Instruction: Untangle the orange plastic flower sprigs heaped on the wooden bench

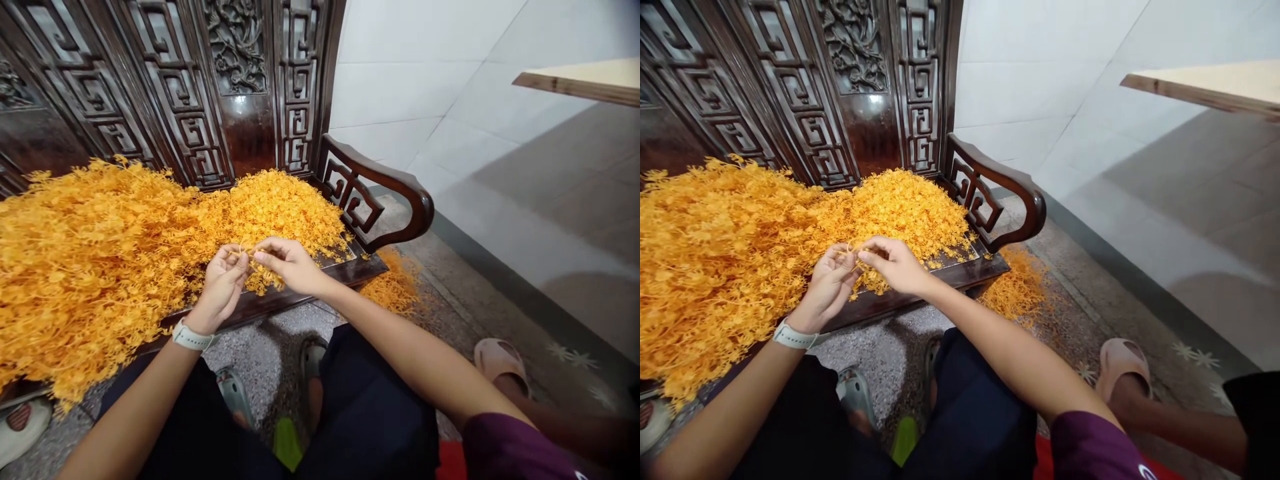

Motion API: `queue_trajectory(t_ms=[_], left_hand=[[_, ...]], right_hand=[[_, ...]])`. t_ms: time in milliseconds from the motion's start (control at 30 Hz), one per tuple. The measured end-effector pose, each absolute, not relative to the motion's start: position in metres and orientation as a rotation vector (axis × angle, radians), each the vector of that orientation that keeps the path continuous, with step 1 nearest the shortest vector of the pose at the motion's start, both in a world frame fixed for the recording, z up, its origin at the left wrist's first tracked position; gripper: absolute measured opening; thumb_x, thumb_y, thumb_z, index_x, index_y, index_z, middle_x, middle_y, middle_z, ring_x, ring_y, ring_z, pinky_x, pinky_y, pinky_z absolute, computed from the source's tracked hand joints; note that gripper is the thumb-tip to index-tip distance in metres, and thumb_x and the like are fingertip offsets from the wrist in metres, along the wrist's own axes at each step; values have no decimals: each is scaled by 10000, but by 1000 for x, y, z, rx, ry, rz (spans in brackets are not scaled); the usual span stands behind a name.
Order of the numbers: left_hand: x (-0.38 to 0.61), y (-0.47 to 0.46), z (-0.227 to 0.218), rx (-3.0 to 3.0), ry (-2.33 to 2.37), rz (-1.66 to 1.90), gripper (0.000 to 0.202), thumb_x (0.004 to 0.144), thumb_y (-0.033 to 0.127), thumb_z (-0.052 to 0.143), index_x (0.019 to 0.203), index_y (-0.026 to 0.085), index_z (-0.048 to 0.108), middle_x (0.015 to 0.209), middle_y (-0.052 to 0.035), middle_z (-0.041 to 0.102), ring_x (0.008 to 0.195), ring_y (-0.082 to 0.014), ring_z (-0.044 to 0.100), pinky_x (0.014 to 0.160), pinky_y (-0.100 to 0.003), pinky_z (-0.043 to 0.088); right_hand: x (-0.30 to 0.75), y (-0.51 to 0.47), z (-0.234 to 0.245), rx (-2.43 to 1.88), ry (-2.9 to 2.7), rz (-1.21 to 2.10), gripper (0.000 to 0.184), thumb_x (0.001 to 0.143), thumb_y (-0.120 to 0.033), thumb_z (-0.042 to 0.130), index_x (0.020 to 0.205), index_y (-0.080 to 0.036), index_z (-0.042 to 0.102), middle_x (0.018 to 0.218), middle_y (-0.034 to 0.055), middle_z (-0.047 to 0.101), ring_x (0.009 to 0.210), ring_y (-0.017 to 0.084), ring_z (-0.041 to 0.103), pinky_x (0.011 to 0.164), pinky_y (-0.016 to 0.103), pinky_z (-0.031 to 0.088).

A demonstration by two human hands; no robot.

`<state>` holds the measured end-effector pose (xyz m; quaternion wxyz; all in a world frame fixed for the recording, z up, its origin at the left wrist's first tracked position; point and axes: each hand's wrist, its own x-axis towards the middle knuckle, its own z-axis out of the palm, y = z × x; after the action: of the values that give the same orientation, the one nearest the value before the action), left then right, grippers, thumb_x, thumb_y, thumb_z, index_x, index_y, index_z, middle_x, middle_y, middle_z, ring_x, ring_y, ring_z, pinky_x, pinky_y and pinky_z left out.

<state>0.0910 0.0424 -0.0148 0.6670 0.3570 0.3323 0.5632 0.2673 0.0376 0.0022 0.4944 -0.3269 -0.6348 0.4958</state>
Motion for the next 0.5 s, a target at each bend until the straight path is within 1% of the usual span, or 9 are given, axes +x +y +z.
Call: queue_trajectory(t_ms=[67,133,200,267,300,367,433,500], left_hand=[[95,40,-14,811,739,1279,407,713,249,960,960,200,640,893,15,656,826,-104,654,781,-217,586],[97,37,-13,790,713,1275,377,748,255,936,965,211,630,902,27,642,833,-112,664,834,-266,602],[98,36,-14,744,687,1249,353,782,267,912,962,219,611,908,33,634,847,-127,687,873,-310,608],[97,36,-15,694,671,1219,322,821,258,881,961,227,593,912,37,637,846,-132,699,869,-318,609],[96,37,-16,672,669,1210,302,840,245,863,965,232,588,916,37,643,838,-128,698,842,-299,608],[93,39,-17,631,671,1223,269,864,199,832,976,234,591,912,35,655,783,-104,675,739,-224,587],[91,40,-16,609,680,1194,239,868,161,812,957,216,597,828,38,630,659,-78,612,602,-160,533],[91,37,-12,625,674,1076,221,853,138,795,902,194,588,725,48,569,525,-65,519,487,-149,475]], right_hand=[[269,44,-3,-786,-1396,1294,234,904,-411,749,953,-188,698,857,9,684,749,135,579,723,297,477],[271,49,-6,-825,-1310,1333,283,850,-434,803,919,-184,689,865,20,700,792,147,610,756,302,490],[273,51,-8,-877,-1305,1334,321,822,-451,828,927,-182,687,839,19,694,756,146,595,724,296,480],[274,49,-6,-911,-1377,1294,312,832,-447,818,949,-188,688,810,9,672,708,142,562,681,290,462],[274,46,-4,-913,-1436,1263,286,851,-438,800,952,-193,689,810,8,666,710,145,559,681,291,463],[273,40,2,-887,-1577,1212,228,897,-417,752,946,-200,698,851,21,675,783,166,594,747,309,486],[272,34,6,-823,-1681,1245,217,923,-418,722,932,-202,698,912,38,694,870,185,624,834,337,505],[273,32,10,-727,-1708,1384,261,928,-454,713,909,-196,676,928,44,694,878,184,632,861,349,512]])
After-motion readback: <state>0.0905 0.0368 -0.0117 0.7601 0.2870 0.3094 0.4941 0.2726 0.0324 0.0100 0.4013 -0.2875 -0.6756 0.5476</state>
